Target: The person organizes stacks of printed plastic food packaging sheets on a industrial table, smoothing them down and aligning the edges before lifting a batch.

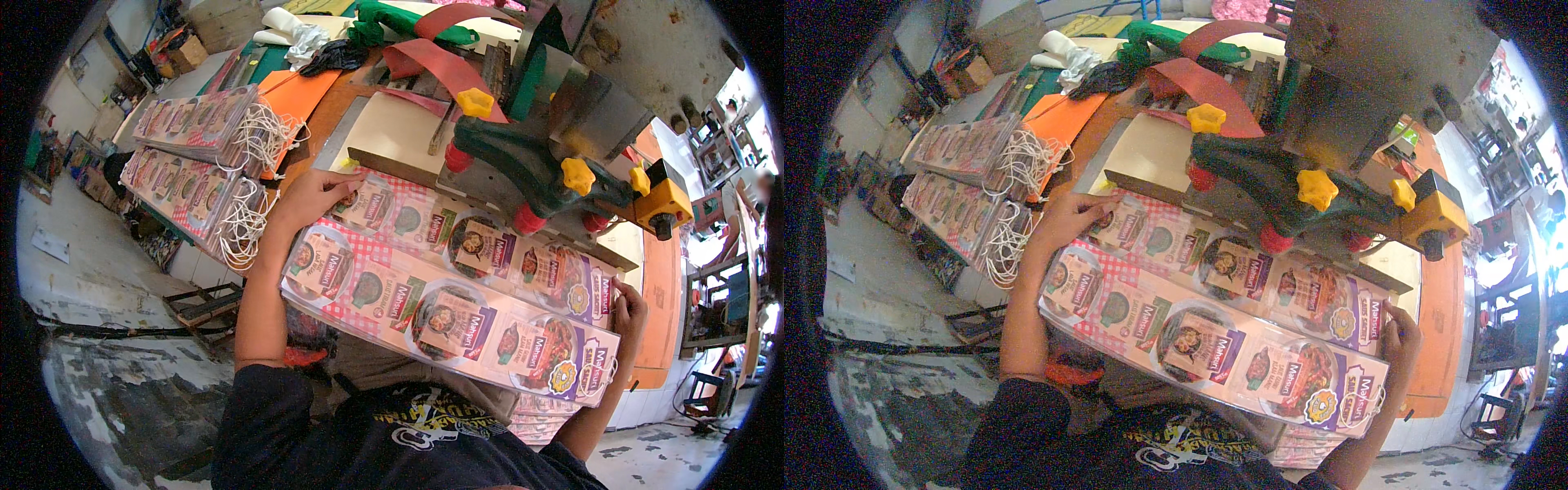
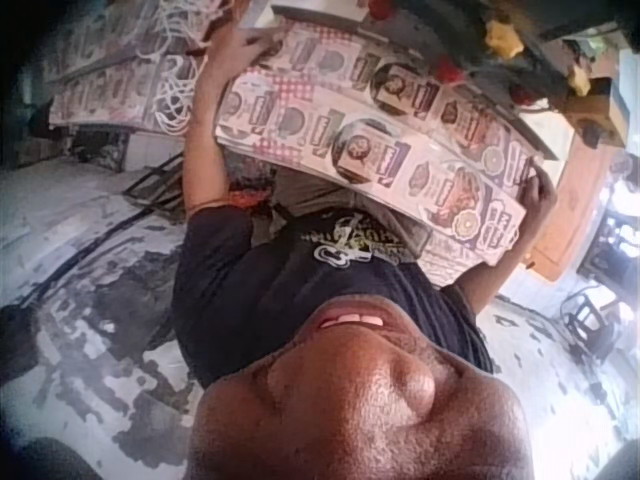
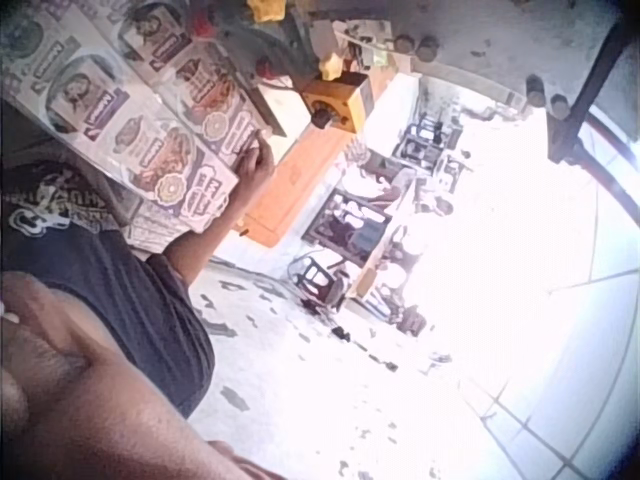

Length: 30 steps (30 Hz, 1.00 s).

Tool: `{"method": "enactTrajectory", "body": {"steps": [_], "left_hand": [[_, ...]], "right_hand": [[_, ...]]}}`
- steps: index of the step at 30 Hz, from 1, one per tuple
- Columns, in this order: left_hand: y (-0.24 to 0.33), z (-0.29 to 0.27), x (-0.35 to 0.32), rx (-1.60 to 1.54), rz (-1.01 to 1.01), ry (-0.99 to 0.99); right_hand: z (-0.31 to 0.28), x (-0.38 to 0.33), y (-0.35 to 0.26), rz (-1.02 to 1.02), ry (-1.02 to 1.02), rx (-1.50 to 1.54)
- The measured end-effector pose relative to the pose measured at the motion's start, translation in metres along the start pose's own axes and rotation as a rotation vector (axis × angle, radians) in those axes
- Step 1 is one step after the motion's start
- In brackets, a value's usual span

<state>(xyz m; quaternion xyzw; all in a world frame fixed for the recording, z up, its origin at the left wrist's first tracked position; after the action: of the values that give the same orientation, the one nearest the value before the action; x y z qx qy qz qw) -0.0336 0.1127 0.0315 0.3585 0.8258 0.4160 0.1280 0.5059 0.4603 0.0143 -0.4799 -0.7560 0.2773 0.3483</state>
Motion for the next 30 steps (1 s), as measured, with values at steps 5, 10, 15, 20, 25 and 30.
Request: {"method": "enactTrajectory", "body": {"steps": [5,10,15,20,25,30], "left_hand": [[-0.002,0.002,0.003,0.03,0.016,0.002],[-0.006,0.001,0.003,-0.029,0.073,0.008],[0.001,0.0,-0.002,-0.004,-0.041,0.003],[-0.001,-0.003,-0.003,0.052,0.0,0.008],[0.006,0.0,0.009,0.106,0.27,0.048],[-0.025,0.004,0.009,0.082,-0.067,-0.025]], "right_hand": [[0.0,-0.004,-0.017,0.021,0.005,0.03],[0.003,-0.005,-0.025,0.039,0.005,0.031],[0.001,-0.009,-0.034,0.036,-0.007,-0.051],[0.001,-0.007,-0.02,-0.094,0.03,0.041],[-0.009,-0.012,-0.01,0.089,0.037,0.023],[-0.001,-0.007,-0.04,0.045,0.042,-0.069]]}}
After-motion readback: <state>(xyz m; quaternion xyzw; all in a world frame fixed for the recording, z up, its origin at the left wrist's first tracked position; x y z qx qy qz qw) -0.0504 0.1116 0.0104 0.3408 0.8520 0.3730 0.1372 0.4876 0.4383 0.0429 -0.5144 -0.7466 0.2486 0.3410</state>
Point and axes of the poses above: each hand's wrist, its own x-axis towards the middle knuckle, its own z-axis out of the palm, y = z × x, the point moved 9 cm from there along x, towards the middle knuckle, and after that the axes turned 14 degrees about y, right-handed, at the moved point
